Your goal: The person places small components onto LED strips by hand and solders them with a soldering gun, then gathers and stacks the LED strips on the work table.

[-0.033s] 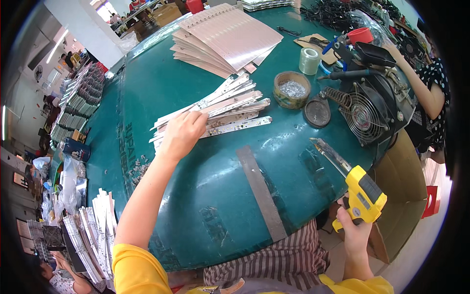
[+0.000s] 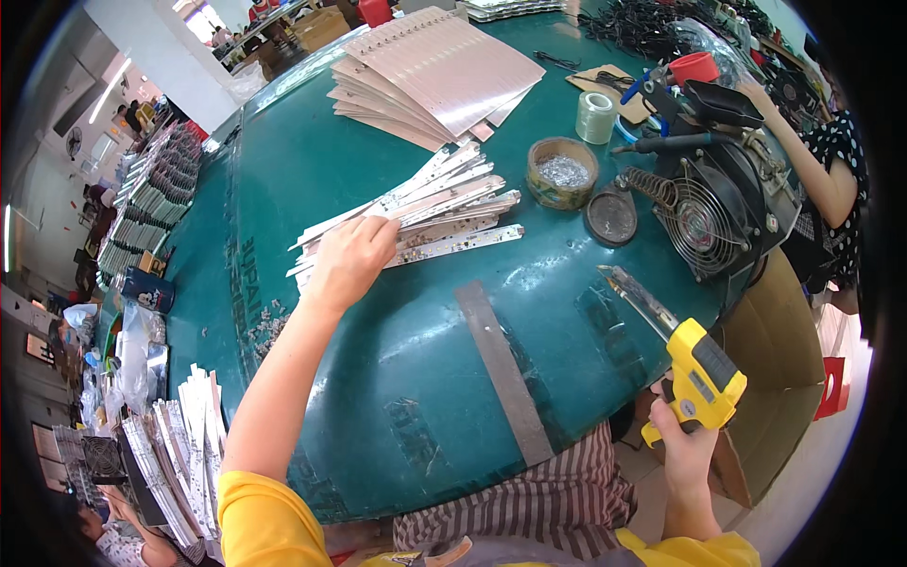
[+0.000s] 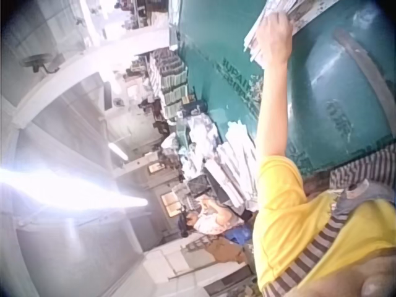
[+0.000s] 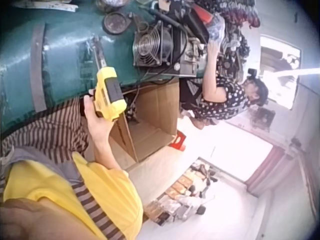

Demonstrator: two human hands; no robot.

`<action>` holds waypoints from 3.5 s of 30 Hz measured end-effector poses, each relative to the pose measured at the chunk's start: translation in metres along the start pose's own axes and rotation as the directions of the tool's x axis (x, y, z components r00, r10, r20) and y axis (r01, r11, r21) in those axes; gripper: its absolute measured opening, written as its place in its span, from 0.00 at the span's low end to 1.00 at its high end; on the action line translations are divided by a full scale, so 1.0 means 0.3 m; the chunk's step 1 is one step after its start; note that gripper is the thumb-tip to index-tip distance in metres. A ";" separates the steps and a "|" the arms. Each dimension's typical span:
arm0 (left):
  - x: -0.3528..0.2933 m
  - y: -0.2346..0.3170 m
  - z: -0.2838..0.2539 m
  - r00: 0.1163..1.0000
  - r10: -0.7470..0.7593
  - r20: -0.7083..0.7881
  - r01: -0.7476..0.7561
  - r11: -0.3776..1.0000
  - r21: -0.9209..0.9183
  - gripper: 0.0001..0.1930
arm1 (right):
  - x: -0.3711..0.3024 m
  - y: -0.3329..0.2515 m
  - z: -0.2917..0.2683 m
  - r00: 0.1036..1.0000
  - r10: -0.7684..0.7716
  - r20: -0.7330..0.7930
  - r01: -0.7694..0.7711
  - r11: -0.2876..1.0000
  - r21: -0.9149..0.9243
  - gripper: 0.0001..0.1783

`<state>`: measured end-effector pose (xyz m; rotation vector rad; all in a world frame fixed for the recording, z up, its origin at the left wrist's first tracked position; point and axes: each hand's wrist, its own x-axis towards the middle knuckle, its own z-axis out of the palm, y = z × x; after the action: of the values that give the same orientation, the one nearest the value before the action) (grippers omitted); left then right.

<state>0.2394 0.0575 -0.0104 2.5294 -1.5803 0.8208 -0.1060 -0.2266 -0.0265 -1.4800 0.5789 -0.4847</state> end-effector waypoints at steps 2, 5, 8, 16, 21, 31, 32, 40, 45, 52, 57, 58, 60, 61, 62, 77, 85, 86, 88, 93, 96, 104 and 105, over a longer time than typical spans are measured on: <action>0.008 0.011 -0.021 1.000 0.010 -0.022 -0.010 1.000 0.002 0.11 | -0.002 0.005 -0.012 1.000 0.006 0.004 -0.006 1.000 -0.004 0.27; 0.025 0.040 -0.084 0.998 0.028 -0.053 -0.027 0.999 0.027 0.14 | -0.008 0.005 -0.023 0.999 0.046 -0.005 -0.046 0.999 -0.024 0.26; 0.033 0.108 -0.163 0.996 0.056 -0.075 -0.057 0.998 -0.011 0.17 | -0.006 -0.004 -0.020 0.996 0.083 -0.043 -0.085 0.995 -0.060 0.26; -0.056 0.334 -0.216 0.985 -0.019 0.172 0.085 0.919 -0.386 0.12 | -0.006 0.015 -0.021 0.999 0.009 -0.045 -0.014 0.995 -0.104 0.27; -0.110 0.336 -0.198 0.969 -0.199 0.145 0.246 0.825 -0.509 0.08 | -0.017 0.024 -0.030 0.999 0.034 -0.004 -0.034 0.994 -0.105 0.27; -0.153 0.503 -0.213 0.847 -0.344 0.406 0.530 0.474 -0.704 0.09 | -0.031 -0.026 -0.005 0.999 0.034 -0.003 -0.034 0.997 -0.075 0.25; -0.167 0.525 -0.193 0.880 -0.371 0.297 0.467 0.558 -0.686 0.09 | -0.031 -0.026 0.000 1.000 0.024 -0.011 -0.025 0.998 -0.064 0.25; -0.159 0.474 -0.185 0.923 -0.384 0.005 0.356 0.851 -0.387 0.13 | -0.037 0.017 -0.055 0.999 0.010 0.032 -0.007 0.997 -0.079 0.29; -0.163 0.470 -0.182 0.964 -0.266 0.019 0.263 0.937 -0.229 0.15 | -0.034 0.020 -0.054 0.999 0.016 0.041 -0.012 0.997 -0.076 0.30; -0.170 0.457 -0.170 0.980 -0.197 0.020 0.196 0.955 -0.224 0.14 | -0.032 0.009 -0.047 0.999 0.010 0.038 -0.008 0.998 -0.058 0.30; -0.139 0.465 -0.191 0.952 -0.254 0.169 0.305 0.775 -0.553 0.10 | -0.034 -0.020 -0.032 0.999 0.031 0.029 -0.029 0.998 -0.064 0.29; -0.132 0.471 -0.190 0.952 -0.261 0.160 0.307 0.794 -0.525 0.11 | -0.036 -0.034 -0.011 1.000 0.019 0.008 -0.018 0.997 -0.075 0.25; -0.126 0.484 -0.182 0.944 -0.286 0.162 0.328 0.796 -0.509 0.11 | -0.044 -0.044 -0.008 1.000 0.003 -0.010 -0.004 0.996 -0.086 0.22; -0.127 0.482 -0.169 0.935 -0.311 0.171 0.354 0.794 -0.494 0.12 | -0.040 -0.036 -0.008 1.000 0.000 -0.007 -0.001 0.995 -0.096 0.22; -0.132 0.481 -0.160 0.932 -0.317 0.174 0.362 0.792 -0.491 0.12 | -0.035 -0.029 -0.006 1.000 -0.003 -0.003 0.002 0.994 -0.106 0.23; -0.474 0.406 -0.346 0.463 -0.875 -0.140 0.883 0.469 -0.012 0.07 | -0.077 0.052 -0.045 0.976 -0.156 0.154 0.168 0.984 -0.067 0.22; -0.545 0.258 -0.296 0.351 -0.930 -0.110 0.934 0.356 -0.028 0.09 | -0.112 0.061 -0.014 0.968 -0.042 0.247 0.065 0.994 -0.085 0.21; -0.550 0.238 -0.292 0.383 -0.914 -0.134 0.921 0.389 -0.021 0.09 | -0.114 0.065 -0.026 0.961 -0.033 0.276 0.057 0.995 -0.078 0.21; -0.564 0.217 -0.275 0.415 -0.896 -0.158 0.906 0.422 -0.014 0.09 | -0.115 0.062 -0.021 0.952 -0.026 0.304 0.050 0.996 -0.072 0.21; -0.577 0.215 -0.234 0.428 -0.895 -0.127 0.899 0.436 -0.046 0.05 | -0.110 0.042 0.004 0.975 -0.031 0.222 0.052 0.994 -0.092 0.19; -0.577 0.201 -0.221 0.458 -0.882 -0.112 0.883 0.466 -0.054 0.05 | -0.105 0.042 0.004 0.979 -0.017 0.201 0.035 0.996 -0.084 0.19; -0.531 0.197 -0.239 0.545 -0.825 -0.149 0.827 0.558 -0.071 0.04 | -0.106 0.050 -0.007 0.971 0.004 0.238 0.016 0.997 -0.081 0.20; -0.529 0.194 -0.238 0.569 -0.805 -0.168 0.805 0.587 -0.086 0.04 | -0.106 0.051 -0.011 0.970 -0.002 0.244 0.022 0.996 -0.081 0.20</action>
<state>0.1072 0.1823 -0.0352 2.6166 -0.2208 0.8472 -0.1333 -0.2084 -0.0398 -1.5952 0.3990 -0.2841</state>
